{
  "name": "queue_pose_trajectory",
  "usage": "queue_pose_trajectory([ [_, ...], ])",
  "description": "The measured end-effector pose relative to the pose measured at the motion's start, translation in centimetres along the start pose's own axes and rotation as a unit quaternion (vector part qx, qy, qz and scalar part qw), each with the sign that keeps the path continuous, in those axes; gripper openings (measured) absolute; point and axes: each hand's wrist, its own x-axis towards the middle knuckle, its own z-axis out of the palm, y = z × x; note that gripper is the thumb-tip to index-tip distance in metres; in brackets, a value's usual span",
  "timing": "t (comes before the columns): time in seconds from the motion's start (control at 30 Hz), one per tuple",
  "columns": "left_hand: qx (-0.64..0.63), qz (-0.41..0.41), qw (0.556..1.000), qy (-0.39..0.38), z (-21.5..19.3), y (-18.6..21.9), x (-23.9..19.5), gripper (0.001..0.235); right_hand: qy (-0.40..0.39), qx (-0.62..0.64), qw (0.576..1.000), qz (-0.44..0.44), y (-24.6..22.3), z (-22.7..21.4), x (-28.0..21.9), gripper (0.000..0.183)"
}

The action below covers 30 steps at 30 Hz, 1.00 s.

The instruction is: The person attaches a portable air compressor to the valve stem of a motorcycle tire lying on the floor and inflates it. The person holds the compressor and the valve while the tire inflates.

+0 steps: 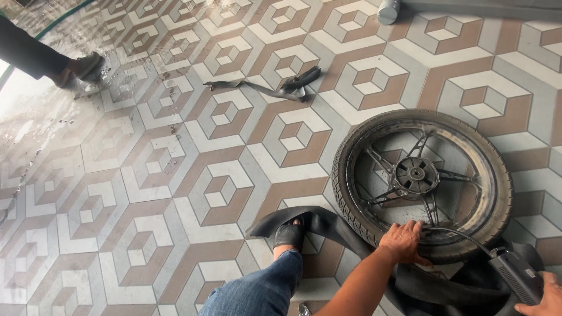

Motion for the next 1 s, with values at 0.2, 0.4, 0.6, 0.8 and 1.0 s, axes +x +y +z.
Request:
queue_pose_trajectory([
  [0.2, -0.007, 0.006, 1.0, -0.011, -0.7, 0.2, -0.1, 0.132, 0.002, 0.007, 1.0, -0.009, 0.5, 0.0, 0.0, 0.145],
  [0.4, -0.013, 0.007, 1.0, 0.012, -0.7, 0.2, -0.1, 0.13, -0.023, -0.062, 0.998, 0.001, 0.8, -0.1, -0.2, 0.141],
  [0.6, -0.009, 0.002, 1.0, -0.004, -0.8, 0.3, -0.1, 0.134, -0.039, -0.109, 0.993, 0.032, -1.2, -2.1, -1.1, 0.128],
  [0.8, 0.001, 0.007, 1.0, 0.001, -0.2, 0.0, 0.1, 0.123, -0.147, -0.084, 0.983, 0.07, -6.2, -8.9, -4.1, 0.108],
  [1.0, 0.05, 0.039, 0.997, 0.036, 4.2, -2.7, 3.0, 0.128, -0.145, -0.024, 0.988, 0.049, -13.5, -16.7, -7.0, 0.086],
])
